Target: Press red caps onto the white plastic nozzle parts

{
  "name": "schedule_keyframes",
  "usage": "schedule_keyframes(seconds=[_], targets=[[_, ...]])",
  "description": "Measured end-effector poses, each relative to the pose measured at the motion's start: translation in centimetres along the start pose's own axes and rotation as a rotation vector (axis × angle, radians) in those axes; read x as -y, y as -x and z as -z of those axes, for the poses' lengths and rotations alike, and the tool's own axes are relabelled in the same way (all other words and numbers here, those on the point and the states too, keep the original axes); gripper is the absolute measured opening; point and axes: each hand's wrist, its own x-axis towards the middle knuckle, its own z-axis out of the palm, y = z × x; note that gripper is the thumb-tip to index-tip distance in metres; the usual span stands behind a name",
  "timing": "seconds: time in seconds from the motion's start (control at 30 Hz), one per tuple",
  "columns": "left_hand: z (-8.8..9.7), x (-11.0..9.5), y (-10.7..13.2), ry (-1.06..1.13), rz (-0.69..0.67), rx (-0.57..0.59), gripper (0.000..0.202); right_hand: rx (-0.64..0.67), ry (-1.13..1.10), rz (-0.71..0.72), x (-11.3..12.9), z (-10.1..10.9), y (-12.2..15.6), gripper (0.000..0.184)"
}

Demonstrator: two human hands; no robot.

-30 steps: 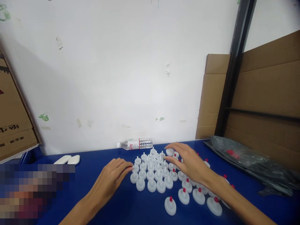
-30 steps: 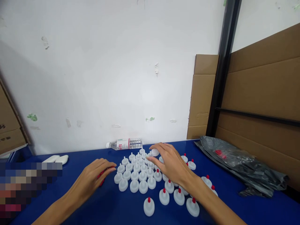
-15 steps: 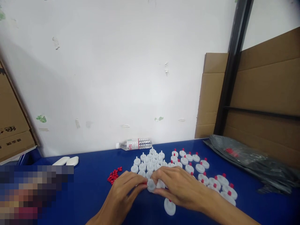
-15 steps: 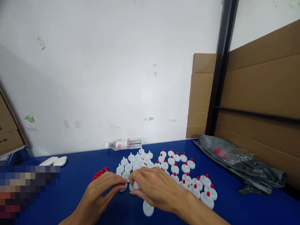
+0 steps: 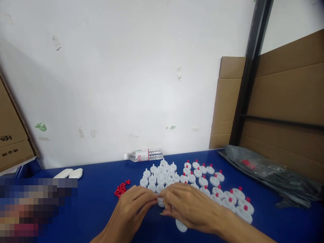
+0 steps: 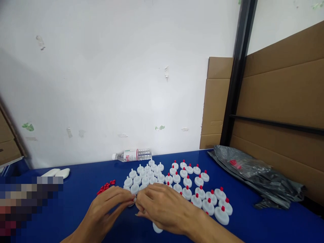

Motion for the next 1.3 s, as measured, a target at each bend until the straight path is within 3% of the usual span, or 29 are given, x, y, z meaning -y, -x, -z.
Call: schedule_keyframes(seconds=[0.3, 0.57, 0.87, 1.0, 1.17, 1.3], targets=[[0.5, -0.2, -0.3, -0.03, -0.022, 0.044, 0.015, -0.001, 0.035, 0.029, 0.3, 0.3, 0.0, 0.007], [0.2, -0.3, -0.2, -0.108, -0.048, -0.03, 0.011, -0.078, 0.06, 0.058, 0.4, -0.3, 0.2, 0.01], [-0.1, -0.4, 0.2, -0.002, 0.09, 0.147, 0.033, -0.093, 0.135, 0.077, 1.1, -0.4, -0.2, 0.024], [-0.2, -0.6, 0.4, 0.098, 0.183, 0.194, 0.033, -0.137, 0.153, 0.094, 1.4, -0.5, -0.4, 0.03], [-0.5, -0.4, 0.9, 0.163, 0.239, 0.273, 0.033, -0.083, 0.182, 0.1, 1.2, -1.2, 0.0, 0.027], [-0.6, -0.6, 1.2, 0.209, 0.281, 0.31, 0.032, -0.149, 0.221, 0.123, 1.0, -2.1, 0.8, 0.014]])
